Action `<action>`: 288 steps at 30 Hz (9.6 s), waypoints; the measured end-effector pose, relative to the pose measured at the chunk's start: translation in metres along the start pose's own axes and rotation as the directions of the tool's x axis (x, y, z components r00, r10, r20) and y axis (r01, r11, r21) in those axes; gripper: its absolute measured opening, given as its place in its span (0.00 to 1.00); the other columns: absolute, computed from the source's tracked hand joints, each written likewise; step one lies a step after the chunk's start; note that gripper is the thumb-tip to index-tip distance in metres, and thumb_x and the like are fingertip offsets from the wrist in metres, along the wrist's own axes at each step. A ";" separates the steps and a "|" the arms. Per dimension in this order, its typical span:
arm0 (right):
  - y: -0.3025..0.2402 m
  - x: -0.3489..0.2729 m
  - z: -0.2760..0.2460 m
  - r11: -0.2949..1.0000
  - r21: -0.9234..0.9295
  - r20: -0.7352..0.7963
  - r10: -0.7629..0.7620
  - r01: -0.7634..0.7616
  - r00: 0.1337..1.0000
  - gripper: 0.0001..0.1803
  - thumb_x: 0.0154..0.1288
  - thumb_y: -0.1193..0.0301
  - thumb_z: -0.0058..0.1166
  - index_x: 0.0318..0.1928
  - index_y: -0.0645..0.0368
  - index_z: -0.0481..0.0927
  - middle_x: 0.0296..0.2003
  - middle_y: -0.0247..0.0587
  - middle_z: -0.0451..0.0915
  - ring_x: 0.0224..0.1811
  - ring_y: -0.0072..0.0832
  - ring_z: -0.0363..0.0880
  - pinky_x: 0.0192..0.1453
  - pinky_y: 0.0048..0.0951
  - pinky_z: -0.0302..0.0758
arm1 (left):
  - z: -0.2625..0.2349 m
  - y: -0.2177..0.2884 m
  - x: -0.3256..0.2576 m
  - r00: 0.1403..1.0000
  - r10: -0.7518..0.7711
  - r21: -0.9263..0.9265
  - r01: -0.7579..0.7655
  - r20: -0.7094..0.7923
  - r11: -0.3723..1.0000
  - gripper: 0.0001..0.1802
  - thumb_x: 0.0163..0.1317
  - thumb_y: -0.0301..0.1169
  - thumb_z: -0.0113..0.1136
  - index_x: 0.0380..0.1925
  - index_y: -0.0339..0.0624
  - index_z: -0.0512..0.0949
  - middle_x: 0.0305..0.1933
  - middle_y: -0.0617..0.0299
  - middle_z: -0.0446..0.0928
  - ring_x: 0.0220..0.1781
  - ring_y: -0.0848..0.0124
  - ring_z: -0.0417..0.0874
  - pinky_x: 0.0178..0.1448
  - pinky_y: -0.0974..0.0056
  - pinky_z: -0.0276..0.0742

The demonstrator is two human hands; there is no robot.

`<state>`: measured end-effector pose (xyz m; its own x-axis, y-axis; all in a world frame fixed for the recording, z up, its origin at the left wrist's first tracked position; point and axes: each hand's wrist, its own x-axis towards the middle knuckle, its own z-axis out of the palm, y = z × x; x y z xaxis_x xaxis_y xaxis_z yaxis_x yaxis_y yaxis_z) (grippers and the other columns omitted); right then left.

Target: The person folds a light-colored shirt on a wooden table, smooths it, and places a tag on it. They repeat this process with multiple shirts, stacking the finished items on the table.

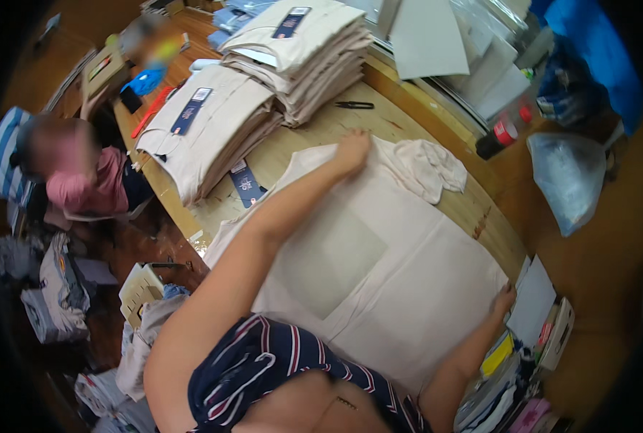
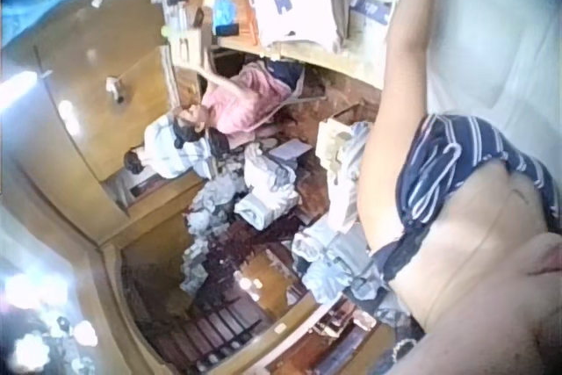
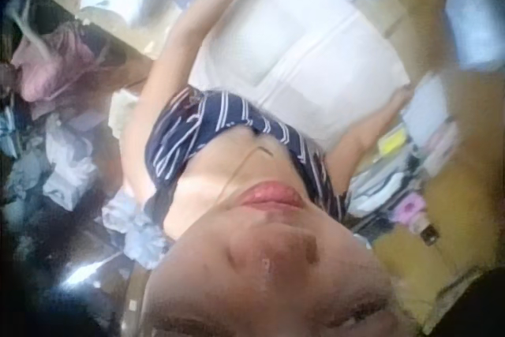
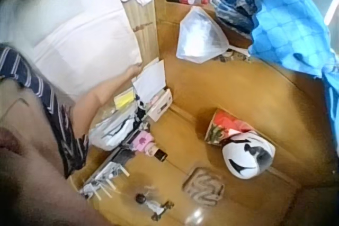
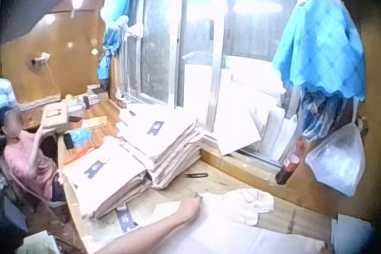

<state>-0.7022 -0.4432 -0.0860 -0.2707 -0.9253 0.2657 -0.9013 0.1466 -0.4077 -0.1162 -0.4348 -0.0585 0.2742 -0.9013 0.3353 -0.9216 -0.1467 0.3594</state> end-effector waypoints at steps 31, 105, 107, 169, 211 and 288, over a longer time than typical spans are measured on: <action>-0.021 -0.303 -0.171 0.987 0.151 -0.177 -0.027 0.054 0.984 0.06 0.50 0.79 0.51 0.32 0.63 0.78 0.33 0.47 0.76 0.38 0.34 0.74 0.43 0.32 0.71 | -0.163 -0.093 -0.230 0.725 0.436 -0.268 -0.344 0.532 0.900 0.41 0.37 0.34 0.66 0.55 0.48 0.60 0.50 0.53 0.62 0.57 0.59 0.60 0.60 0.52 0.49; 0.012 -0.468 -0.079 0.305 0.685 0.561 0.358 -0.661 0.746 0.26 0.48 0.73 0.59 0.49 0.66 0.67 0.44 0.41 0.72 0.46 0.29 0.69 0.50 0.27 0.64 | -0.049 -0.175 -0.417 0.350 -0.262 -0.219 0.879 0.899 0.424 0.29 0.47 0.23 0.55 0.53 0.34 0.62 0.54 0.55 0.66 0.53 0.67 0.66 0.55 0.68 0.60; 0.017 -0.477 -0.063 0.258 0.691 0.562 0.397 -0.676 0.726 0.28 0.48 0.71 0.60 0.50 0.67 0.66 0.44 0.40 0.72 0.45 0.28 0.69 0.50 0.27 0.64 | -0.026 -0.171 -0.431 0.381 -0.227 -0.185 0.787 0.896 0.589 0.30 0.48 0.26 0.57 0.54 0.34 0.62 0.55 0.55 0.66 0.55 0.65 0.65 0.58 0.68 0.58; -0.292 -0.273 -0.063 0.572 0.106 0.188 -0.815 0.814 0.548 0.17 0.58 0.77 0.38 0.46 0.50 0.73 0.52 0.46 0.67 0.54 0.36 0.64 0.62 0.38 0.53 | -0.156 -0.032 -0.260 0.989 0.132 -0.153 -0.142 -0.071 0.978 0.20 0.49 0.25 0.53 0.45 0.38 0.68 0.48 0.55 0.69 0.56 0.56 0.65 0.56 0.55 0.58; -0.056 -0.229 -0.101 0.685 0.710 0.524 -0.359 -0.163 0.773 0.18 0.36 0.92 0.36 0.25 0.65 0.76 0.43 0.36 0.66 0.50 0.26 0.65 0.52 0.20 0.62 | -0.161 -0.094 -0.234 0.917 0.273 -0.163 -0.234 0.290 0.959 0.28 0.44 0.17 0.52 0.50 0.46 0.64 0.53 0.63 0.68 0.62 0.61 0.59 0.64 0.47 0.45; -0.138 -0.210 -0.057 0.297 0.944 0.291 -0.536 -0.146 0.793 0.09 0.48 0.82 0.47 0.32 0.62 0.77 0.45 0.48 0.73 0.53 0.38 0.67 0.60 0.35 0.60 | -0.151 0.145 -0.298 0.899 0.383 -0.933 0.069 0.211 0.352 0.17 0.54 0.27 0.47 0.45 0.39 0.71 0.22 0.55 0.74 0.25 0.67 0.76 0.33 0.65 0.71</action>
<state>-0.5401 -0.2492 -0.0359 0.3670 -0.9136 0.1750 0.0914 -0.1518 -0.9842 -0.2900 -0.1257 0.0250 -0.1650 -0.9527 0.2551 -0.0491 0.2663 0.9626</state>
